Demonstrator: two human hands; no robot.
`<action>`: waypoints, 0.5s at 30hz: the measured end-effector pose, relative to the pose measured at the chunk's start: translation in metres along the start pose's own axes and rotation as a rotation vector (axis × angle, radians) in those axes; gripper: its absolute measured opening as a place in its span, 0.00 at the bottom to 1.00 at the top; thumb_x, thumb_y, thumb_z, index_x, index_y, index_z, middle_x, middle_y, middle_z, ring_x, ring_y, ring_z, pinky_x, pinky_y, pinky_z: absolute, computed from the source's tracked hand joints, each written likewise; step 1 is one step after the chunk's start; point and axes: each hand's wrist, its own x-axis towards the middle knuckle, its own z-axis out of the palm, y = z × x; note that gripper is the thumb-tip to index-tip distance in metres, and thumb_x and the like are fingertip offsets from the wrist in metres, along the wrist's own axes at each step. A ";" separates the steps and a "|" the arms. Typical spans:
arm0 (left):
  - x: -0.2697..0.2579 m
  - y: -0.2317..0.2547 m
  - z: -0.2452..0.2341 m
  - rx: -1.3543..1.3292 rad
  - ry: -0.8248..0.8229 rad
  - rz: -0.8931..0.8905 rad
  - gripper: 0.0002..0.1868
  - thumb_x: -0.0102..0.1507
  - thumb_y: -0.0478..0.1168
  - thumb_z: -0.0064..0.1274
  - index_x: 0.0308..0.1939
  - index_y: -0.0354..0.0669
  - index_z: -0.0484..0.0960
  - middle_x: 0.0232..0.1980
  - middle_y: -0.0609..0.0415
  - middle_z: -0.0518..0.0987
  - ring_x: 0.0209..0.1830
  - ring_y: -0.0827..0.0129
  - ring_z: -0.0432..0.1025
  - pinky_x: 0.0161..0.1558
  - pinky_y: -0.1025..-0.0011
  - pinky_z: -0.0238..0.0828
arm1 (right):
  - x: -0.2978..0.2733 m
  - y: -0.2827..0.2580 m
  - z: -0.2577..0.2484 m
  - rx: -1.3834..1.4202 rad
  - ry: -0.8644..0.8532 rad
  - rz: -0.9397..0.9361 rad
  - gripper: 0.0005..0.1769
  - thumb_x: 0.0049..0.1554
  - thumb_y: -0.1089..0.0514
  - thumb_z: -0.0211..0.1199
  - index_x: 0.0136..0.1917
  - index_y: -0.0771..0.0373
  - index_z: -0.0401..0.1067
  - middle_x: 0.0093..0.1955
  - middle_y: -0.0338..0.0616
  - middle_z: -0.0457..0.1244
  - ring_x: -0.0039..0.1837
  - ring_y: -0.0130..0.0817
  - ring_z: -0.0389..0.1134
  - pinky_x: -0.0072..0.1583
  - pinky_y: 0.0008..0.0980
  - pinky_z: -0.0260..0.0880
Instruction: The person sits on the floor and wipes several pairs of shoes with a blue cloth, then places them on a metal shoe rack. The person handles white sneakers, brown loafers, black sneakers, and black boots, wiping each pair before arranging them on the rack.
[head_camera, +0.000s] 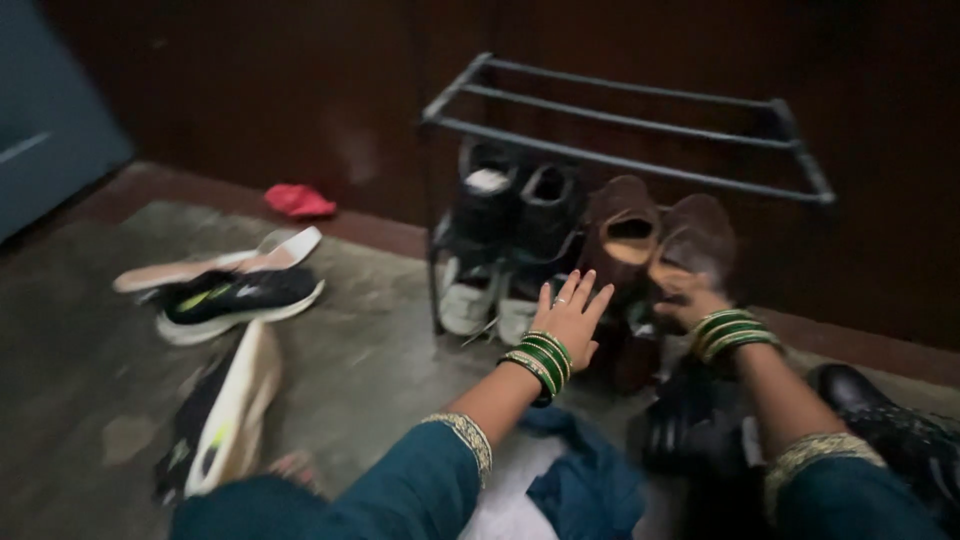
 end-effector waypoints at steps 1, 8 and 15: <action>-0.016 -0.011 -0.002 0.019 -0.010 -0.023 0.51 0.58 0.49 0.62 0.79 0.52 0.49 0.83 0.44 0.45 0.83 0.50 0.39 0.74 0.37 0.39 | -0.003 -0.003 -0.006 0.095 -0.049 0.057 0.46 0.51 0.45 0.70 0.78 0.57 0.58 0.78 0.51 0.56 0.79 0.47 0.54 0.78 0.45 0.51; -0.147 -0.129 -0.004 0.149 -0.120 -0.309 0.42 0.62 0.48 0.59 0.78 0.52 0.58 0.83 0.43 0.50 0.84 0.50 0.42 0.74 0.34 0.41 | -0.077 -0.100 -0.025 -0.145 0.216 0.177 0.49 0.54 0.54 0.72 0.84 0.50 0.55 0.81 0.59 0.52 0.79 0.58 0.57 0.74 0.56 0.61; -0.293 -0.262 -0.024 -0.058 -0.163 -0.881 0.41 0.61 0.56 0.58 0.75 0.53 0.60 0.83 0.49 0.49 0.83 0.50 0.39 0.75 0.37 0.40 | -0.120 -0.271 0.036 -0.445 0.657 -0.086 0.56 0.46 0.48 0.77 0.82 0.58 0.55 0.84 0.61 0.43 0.84 0.59 0.42 0.70 0.79 0.43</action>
